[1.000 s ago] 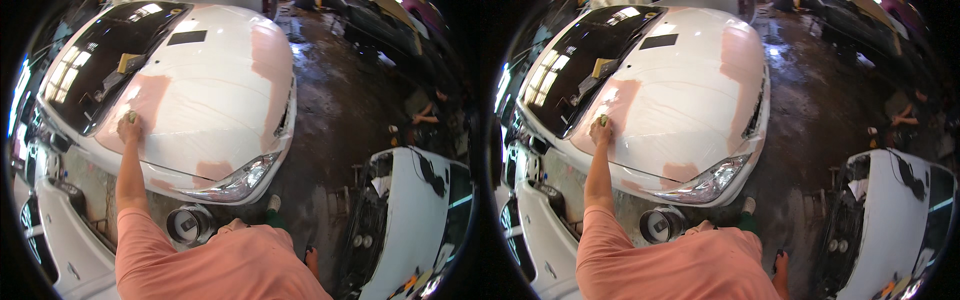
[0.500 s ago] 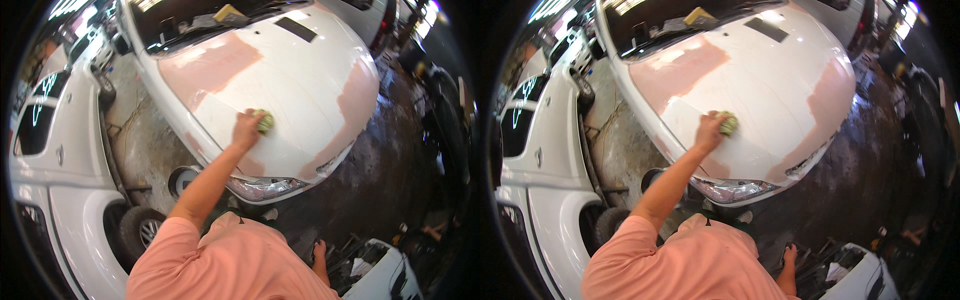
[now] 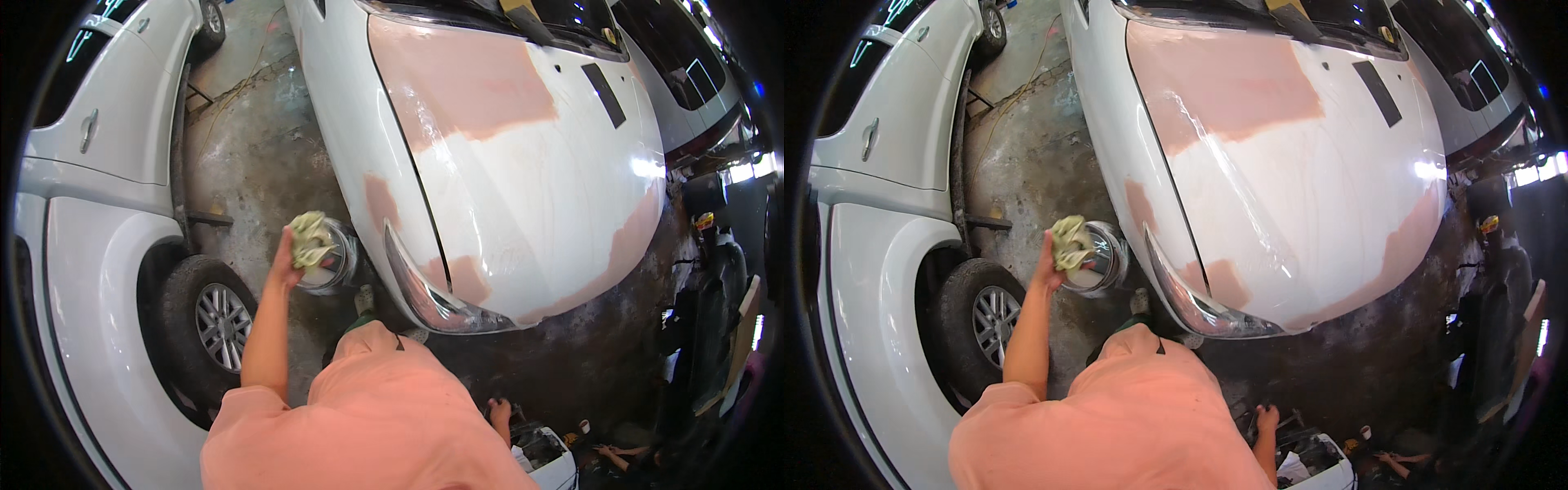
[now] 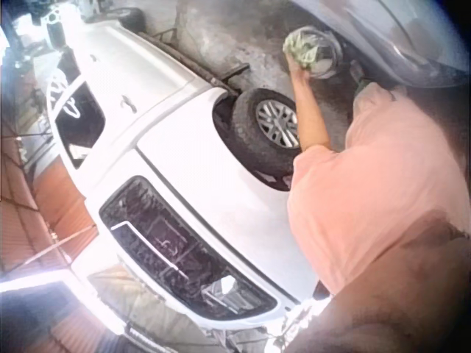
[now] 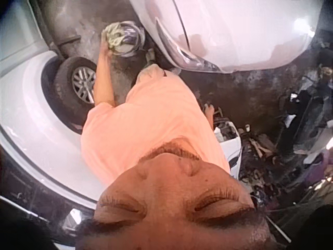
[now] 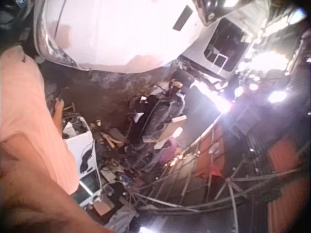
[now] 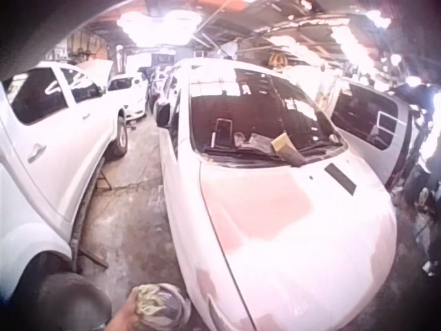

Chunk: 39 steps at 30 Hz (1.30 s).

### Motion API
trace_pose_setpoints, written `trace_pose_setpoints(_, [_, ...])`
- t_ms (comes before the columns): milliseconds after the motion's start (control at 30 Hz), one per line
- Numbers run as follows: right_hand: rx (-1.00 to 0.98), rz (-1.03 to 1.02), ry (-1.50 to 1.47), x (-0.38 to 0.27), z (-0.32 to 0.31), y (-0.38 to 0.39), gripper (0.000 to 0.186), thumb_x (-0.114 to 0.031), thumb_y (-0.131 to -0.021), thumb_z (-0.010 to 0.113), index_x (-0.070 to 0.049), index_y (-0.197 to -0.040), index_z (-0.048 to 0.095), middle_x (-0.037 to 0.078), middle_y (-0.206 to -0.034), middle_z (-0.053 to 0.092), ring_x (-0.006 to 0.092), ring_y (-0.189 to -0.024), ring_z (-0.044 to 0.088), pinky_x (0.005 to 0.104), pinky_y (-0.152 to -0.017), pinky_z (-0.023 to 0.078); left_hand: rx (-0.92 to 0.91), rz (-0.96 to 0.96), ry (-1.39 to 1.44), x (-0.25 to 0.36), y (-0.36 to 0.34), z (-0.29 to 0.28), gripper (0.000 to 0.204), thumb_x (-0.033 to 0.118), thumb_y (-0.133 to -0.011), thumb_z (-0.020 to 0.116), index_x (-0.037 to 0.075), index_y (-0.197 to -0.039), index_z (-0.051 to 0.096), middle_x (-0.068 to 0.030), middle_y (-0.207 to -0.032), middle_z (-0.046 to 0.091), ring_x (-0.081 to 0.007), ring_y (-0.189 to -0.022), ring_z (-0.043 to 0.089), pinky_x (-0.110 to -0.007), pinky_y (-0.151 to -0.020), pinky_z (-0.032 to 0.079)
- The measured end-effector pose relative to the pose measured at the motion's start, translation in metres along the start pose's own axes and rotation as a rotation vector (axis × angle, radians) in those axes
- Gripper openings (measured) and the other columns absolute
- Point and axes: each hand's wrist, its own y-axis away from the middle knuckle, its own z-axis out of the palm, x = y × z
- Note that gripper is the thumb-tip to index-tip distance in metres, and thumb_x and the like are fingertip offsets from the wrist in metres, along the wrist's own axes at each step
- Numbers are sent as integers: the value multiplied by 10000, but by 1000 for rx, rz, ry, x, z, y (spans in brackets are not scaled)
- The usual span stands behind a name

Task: The person sands the white hood of a car using a sanding block, occasionally dipping it into a bucket of water and wiping the surface with a green cloth.

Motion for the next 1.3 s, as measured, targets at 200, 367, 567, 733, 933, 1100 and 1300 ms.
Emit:
trace_pose_setpoints(200, [-240, -11, 154, 25, -16, 33, 493, -241, -881, 801, 60, -1254, 687, 287, -1184, 715, 492, -1170, 656, 508, -1017, 517, 121, -316, -1278, -59, -89, -217, 532, 394, -895, 699, 44, -1295, 709, -157, -1184, 759, -292, -1082, 738, -429, -922, 574])
trace_pose_setpoints(367, [-241, 145, 229, -29, -30, 58, 458, -273, -922, 755, 56, -1233, 688, 304, -1174, 705, 513, -1139, 640, 542, -987, 508, 347, -829, -1763, -126, -145, -214, 917, 614, -820, 777, 125, -1559, 542, -188, -1670, 424, -422, -1526, 407, -542, -1213, 396])
trace_pose_setpoints(567, [-73, 85, 352, -48, -94, 76, 434, -312, -971, 699, 52, -1207, 690, 324, -1163, 692, 538, -1101, 622, 582, -950, 497, 184, -895, -1937, -155, -137, -252, 475, 381, -941, 678, 154, -1353, 745, -160, -1478, 651, -320, -1368, 624, -526, -1107, 490])
trace_pose_setpoints(733, [360, -32, 336, -47, -157, 66, 434, -156, -888, 765, 23, -1269, 661, 273, -1152, 721, 469, -1113, 681, 513, -971, 537, 19, -725, -1994, -140, -123, -249, 487, 368, -889, 719, 121, -1307, 758, -184, -1327, 733, -322, -1237, 710, -470, -1034, 545])
trace_pose_setpoints(933, [571, -456, 164, -247, -240, 31, 521, -12, -949, 671, -27, -1463, 586, 221, -1476, 595, 415, -1371, 557, 472, -1168, 430, 231, -345, -1579, -81, -99, -253, 440, 327, -869, 732, 49, -1210, 753, -204, -1207, 762, -366, -1126, 733, -457, -976, 574])
trace_pose_setpoints(1100, [494, -937, -81, -446, -269, -6, 479, -27, -956, 680, -55, -1431, 625, 182, -1460, 608, 385, -1337, 575, 456, -1122, 469, 261, -86, -74, -53, -36, -200, 583, 284, -920, 694, 45, -1440, 580, -189, -1371, 681, -424, -1182, 692, -632, -975, 573])
trace_pose_setpoints(1300, [409, -1499, -149, -681, -248, -42, 440, -48, -943, 705, -107, -1377, 665, 114, -1395, 645, 353, -1244, 618, 437, -1035, 529, -80, 254, 21, 84, -64, 75, 877, 800, -1026, 327, 69, -1454, 550, -219, -1397, 649, -411, -1191, 674, -615, -860, 590])
